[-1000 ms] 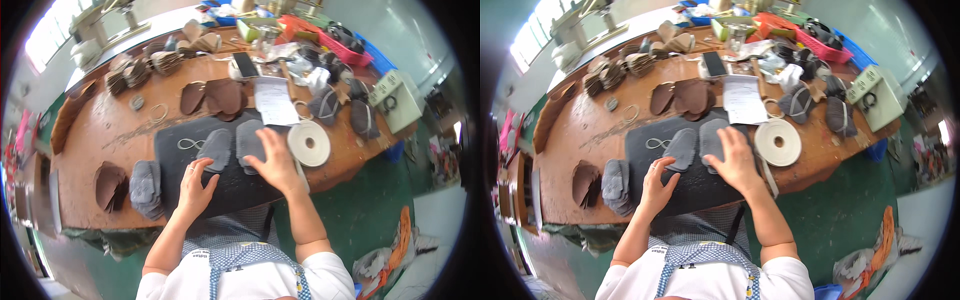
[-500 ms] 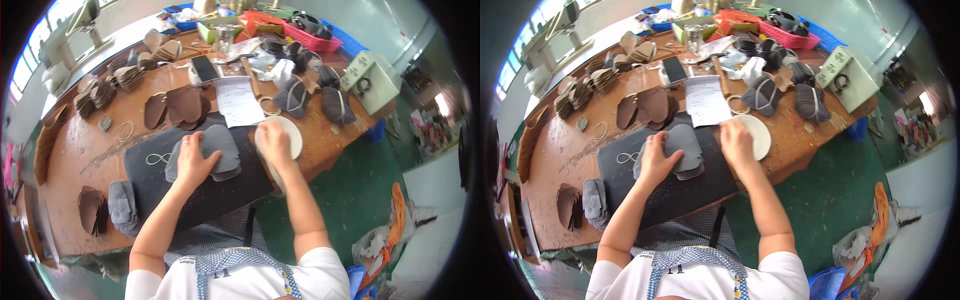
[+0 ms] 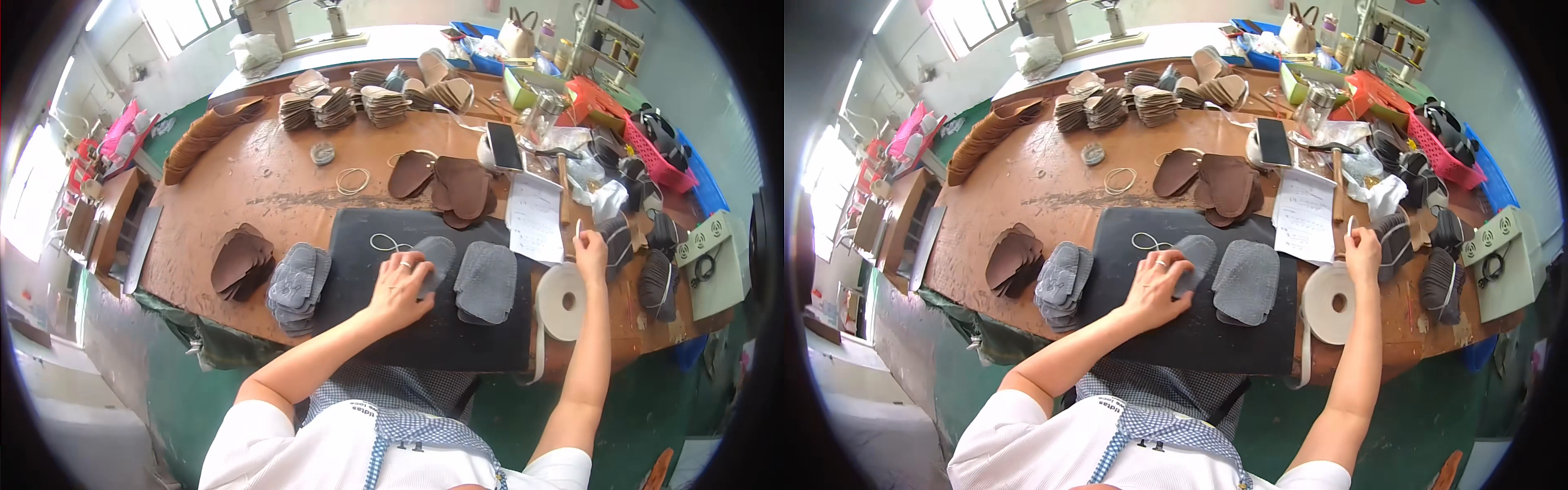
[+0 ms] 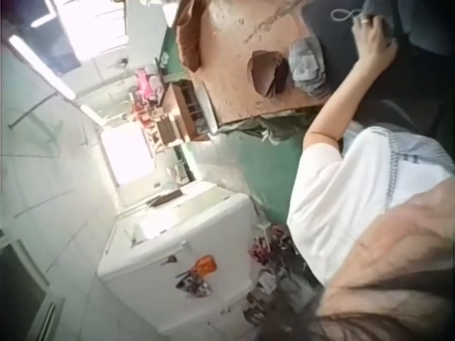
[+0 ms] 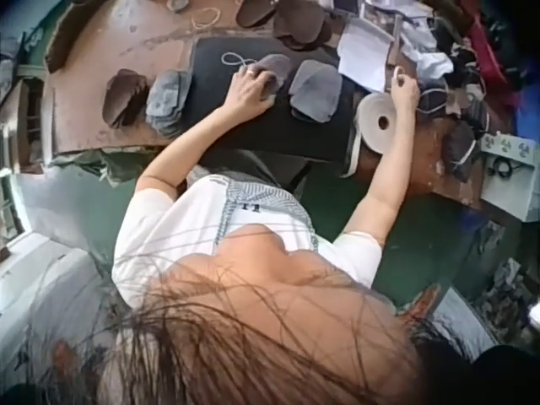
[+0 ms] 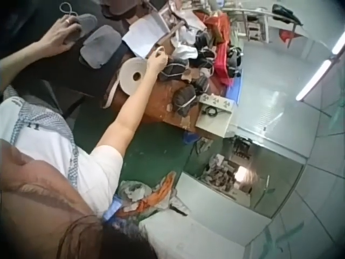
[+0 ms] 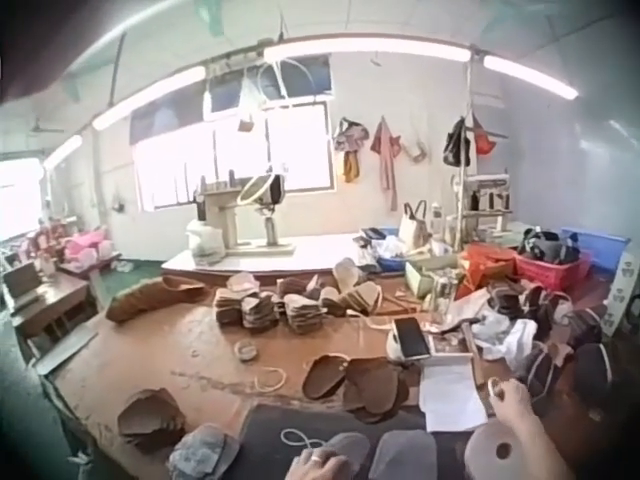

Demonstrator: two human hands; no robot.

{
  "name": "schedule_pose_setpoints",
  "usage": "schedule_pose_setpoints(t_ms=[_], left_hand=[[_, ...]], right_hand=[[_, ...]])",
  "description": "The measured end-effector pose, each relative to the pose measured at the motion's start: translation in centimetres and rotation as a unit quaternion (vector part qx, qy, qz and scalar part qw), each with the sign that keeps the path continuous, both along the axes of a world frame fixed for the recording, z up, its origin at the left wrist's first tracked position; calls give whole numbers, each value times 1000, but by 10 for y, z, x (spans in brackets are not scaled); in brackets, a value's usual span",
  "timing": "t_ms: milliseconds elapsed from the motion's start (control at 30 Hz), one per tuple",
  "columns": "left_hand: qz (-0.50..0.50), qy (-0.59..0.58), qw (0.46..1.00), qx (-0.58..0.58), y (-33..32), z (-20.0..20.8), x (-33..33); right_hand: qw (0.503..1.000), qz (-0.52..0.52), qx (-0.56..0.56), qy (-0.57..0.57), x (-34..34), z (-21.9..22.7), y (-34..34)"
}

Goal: The worker is assembling various leather and foam components for shoes at a manufacturing workbench.

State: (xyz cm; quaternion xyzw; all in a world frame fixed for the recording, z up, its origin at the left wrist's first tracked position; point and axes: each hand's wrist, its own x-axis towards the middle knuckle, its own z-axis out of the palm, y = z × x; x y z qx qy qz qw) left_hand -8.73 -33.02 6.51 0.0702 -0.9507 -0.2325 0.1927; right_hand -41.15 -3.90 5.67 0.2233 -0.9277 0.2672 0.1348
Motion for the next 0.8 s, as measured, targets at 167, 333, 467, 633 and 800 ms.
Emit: schedule_pose_setpoints(t_ms=[167,333,467,633,800], left_hand=[[75,-3,994,-83,-36,-2,-11],[14,62,997,44,-12,40,-11],[-116,111,967,196,41,68,-10],[-164,117,960,196,82,83,-2],[-190,158,957,151,80,60,11]], right_hand=[[814,120,-506,-260,51,48,8],[617,158,-685,-353,131,64,-13],[535,184,-716,-410,179,57,-30],[564,162,-715,-381,242,60,-53],[677,258,-636,-268,282,53,-65]])
